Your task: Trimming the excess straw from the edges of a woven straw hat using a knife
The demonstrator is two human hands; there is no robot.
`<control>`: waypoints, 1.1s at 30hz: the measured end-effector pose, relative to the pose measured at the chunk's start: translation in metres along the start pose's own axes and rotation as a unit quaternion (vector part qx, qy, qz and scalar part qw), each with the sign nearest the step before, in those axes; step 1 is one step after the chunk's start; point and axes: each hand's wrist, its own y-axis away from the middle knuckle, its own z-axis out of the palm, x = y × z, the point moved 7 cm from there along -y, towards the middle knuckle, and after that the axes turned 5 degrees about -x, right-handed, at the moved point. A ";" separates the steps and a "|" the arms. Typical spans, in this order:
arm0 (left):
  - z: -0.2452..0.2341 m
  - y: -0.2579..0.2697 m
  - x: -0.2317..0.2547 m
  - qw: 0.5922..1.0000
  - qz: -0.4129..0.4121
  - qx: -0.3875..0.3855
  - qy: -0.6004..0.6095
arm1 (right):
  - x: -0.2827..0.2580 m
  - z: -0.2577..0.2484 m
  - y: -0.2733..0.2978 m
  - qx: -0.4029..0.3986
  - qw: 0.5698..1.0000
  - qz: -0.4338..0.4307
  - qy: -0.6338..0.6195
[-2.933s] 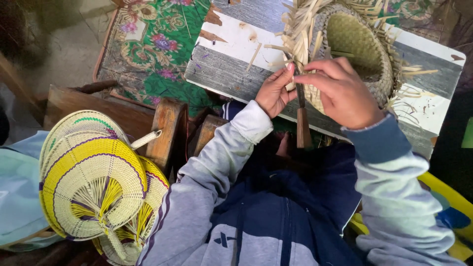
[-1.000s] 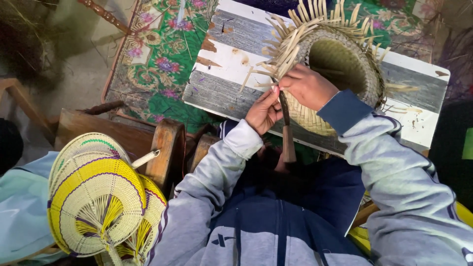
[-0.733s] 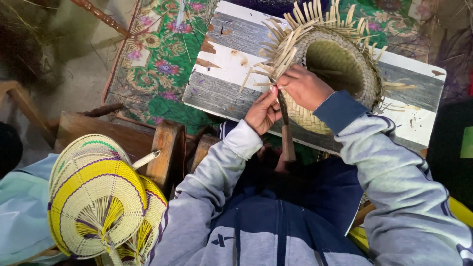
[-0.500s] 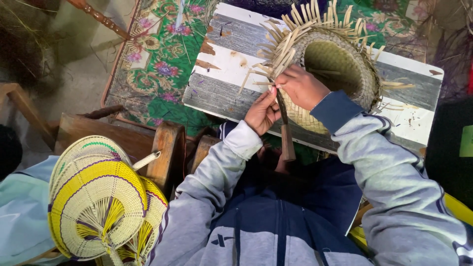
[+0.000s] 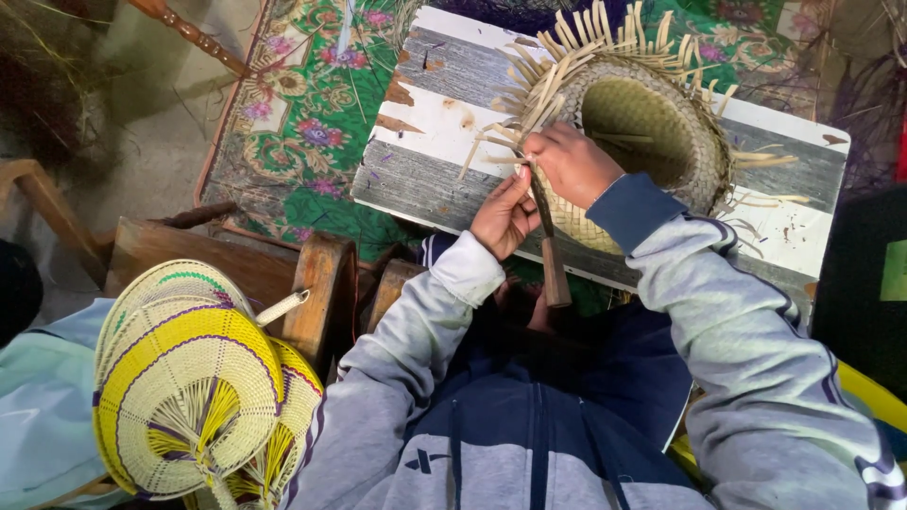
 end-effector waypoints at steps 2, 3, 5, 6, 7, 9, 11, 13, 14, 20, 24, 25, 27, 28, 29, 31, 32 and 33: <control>-0.018 -0.013 -0.008 1.000 -0.001 0.001 0.002 | 0.006 0.006 0.001 0.002 1.000 0.003 0.010; -0.027 -0.018 -0.013 1.000 -0.002 0.003 0.004 | 0.008 0.009 0.002 0.003 1.000 0.007 0.019; -0.023 -0.016 -0.010 1.000 -0.002 0.001 0.005 | 0.006 0.009 0.000 0.007 1.000 0.010 0.018; -0.021 -0.016 -0.008 1.000 -0.001 -0.001 0.005 | 0.005 0.009 -0.001 0.010 1.000 0.013 0.017; -0.016 -0.011 -0.006 1.000 -0.001 0.000 0.005 | 0.003 0.008 0.000 0.010 1.000 0.013 0.016; -0.004 -0.002 -0.003 1.000 -0.004 -0.005 0.015 | 0.010 0.006 0.002 0.013 0.996 0.083 -0.021; -0.007 -0.004 -0.005 1.000 -0.003 -0.005 0.016 | 0.003 -0.003 -0.001 0.019 0.996 0.083 -0.032; -0.010 -0.008 -0.005 1.000 -0.002 -0.008 0.016 | -0.002 -0.015 -0.006 0.025 0.995 0.083 -0.042; -0.013 -0.010 -0.005 1.000 0.000 -0.007 0.012 | -0.003 -0.026 -0.008 0.051 0.991 0.084 -0.087; 0.027 0.015 0.016 1.000 -0.007 -0.021 -0.002 | -0.038 -0.146 0.000 0.136 0.975 0.085 -0.154; 0.029 0.015 0.015 0.999 -0.002 -0.041 0.012 | 0.041 -0.152 0.067 0.165 0.974 0.125 0.087; 0.028 0.016 0.014 0.999 -0.004 -0.043 0.012 | 0.018 -0.165 0.062 0.165 0.974 0.127 0.088; 0.025 0.015 0.015 1.000 0.003 -0.029 0.009 | 0.017 -0.174 0.076 -0.093 0.830 0.491 0.249; 0.027 0.014 0.014 0.999 0.002 -0.030 0.008 | -0.001 -0.176 0.082 -0.092 0.829 0.492 0.250; 0.027 0.015 0.014 0.999 0.005 -0.037 0.011 | -0.031 -0.182 0.075 -0.014 0.881 0.400 0.253; 0.016 0.008 0.005 0.999 0.008 -0.043 0.013 | -0.086 -0.176 0.077 0.064 0.917 0.302 0.253; 0.003 0.000 -0.003 0.999 0.013 -0.036 0.016 | -0.111 -0.162 0.080 0.062 0.935 0.272 0.220; -0.010 -0.008 -0.010 0.999 0.017 -0.031 0.019 | -0.136 -0.148 0.083 0.061 0.950 0.243 0.188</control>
